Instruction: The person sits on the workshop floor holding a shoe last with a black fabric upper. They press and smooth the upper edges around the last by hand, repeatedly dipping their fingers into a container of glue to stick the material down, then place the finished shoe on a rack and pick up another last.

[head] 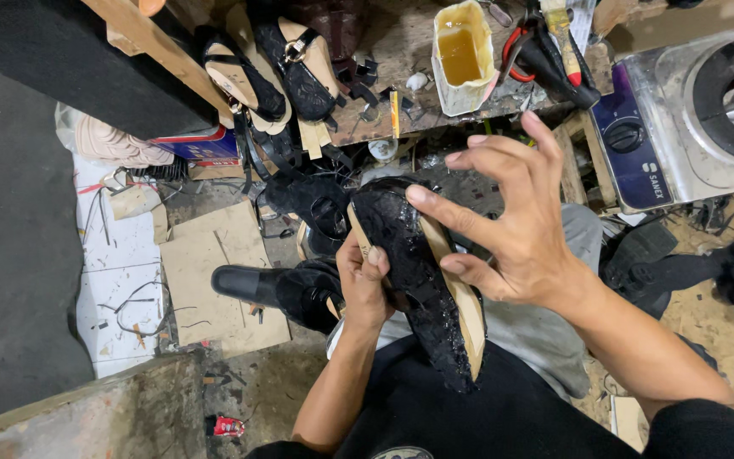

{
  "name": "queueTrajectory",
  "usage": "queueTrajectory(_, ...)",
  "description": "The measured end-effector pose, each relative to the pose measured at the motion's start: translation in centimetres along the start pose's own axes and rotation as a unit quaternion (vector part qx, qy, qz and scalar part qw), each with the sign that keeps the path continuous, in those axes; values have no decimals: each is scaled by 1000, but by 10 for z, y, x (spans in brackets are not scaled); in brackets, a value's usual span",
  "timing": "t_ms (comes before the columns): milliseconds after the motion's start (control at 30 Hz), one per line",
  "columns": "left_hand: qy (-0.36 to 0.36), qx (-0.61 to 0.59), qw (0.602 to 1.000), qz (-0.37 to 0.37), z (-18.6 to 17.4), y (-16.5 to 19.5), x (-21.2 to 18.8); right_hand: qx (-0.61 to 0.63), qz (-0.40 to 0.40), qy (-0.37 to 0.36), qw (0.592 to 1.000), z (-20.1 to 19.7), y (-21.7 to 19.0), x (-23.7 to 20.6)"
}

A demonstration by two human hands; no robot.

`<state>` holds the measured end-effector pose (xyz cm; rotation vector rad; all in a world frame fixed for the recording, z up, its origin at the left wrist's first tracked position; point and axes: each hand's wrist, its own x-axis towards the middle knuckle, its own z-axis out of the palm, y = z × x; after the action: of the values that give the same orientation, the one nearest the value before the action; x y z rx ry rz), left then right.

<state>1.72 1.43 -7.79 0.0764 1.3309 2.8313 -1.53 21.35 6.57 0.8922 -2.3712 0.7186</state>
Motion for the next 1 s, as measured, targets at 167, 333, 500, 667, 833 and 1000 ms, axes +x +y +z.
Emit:
queueTrajectory(167,2,-13,1000,-20,5,4,1,6,-23,-10,1000,0,1,5)
queueTrajectory(333,7,-53,998,-38,7,7,1,-16,-43,-16,999,5,0,9)
queueTrajectory(500,68,-100,987,-108,0,-5,8,-8,-71,-10,997,6,15,9)
queueTrajectory(667,15,-302,936,-180,-18,-6,11,114,136,41,983,28,91,17)
queueTrajectory(833,39,-288,930,-223,-29,-3,5,-17,236,-108,966,99,203,33)
queueTrajectory(1000,117,-268,931,-220,-23,-6,5,-172,160,-191,953,143,257,31)
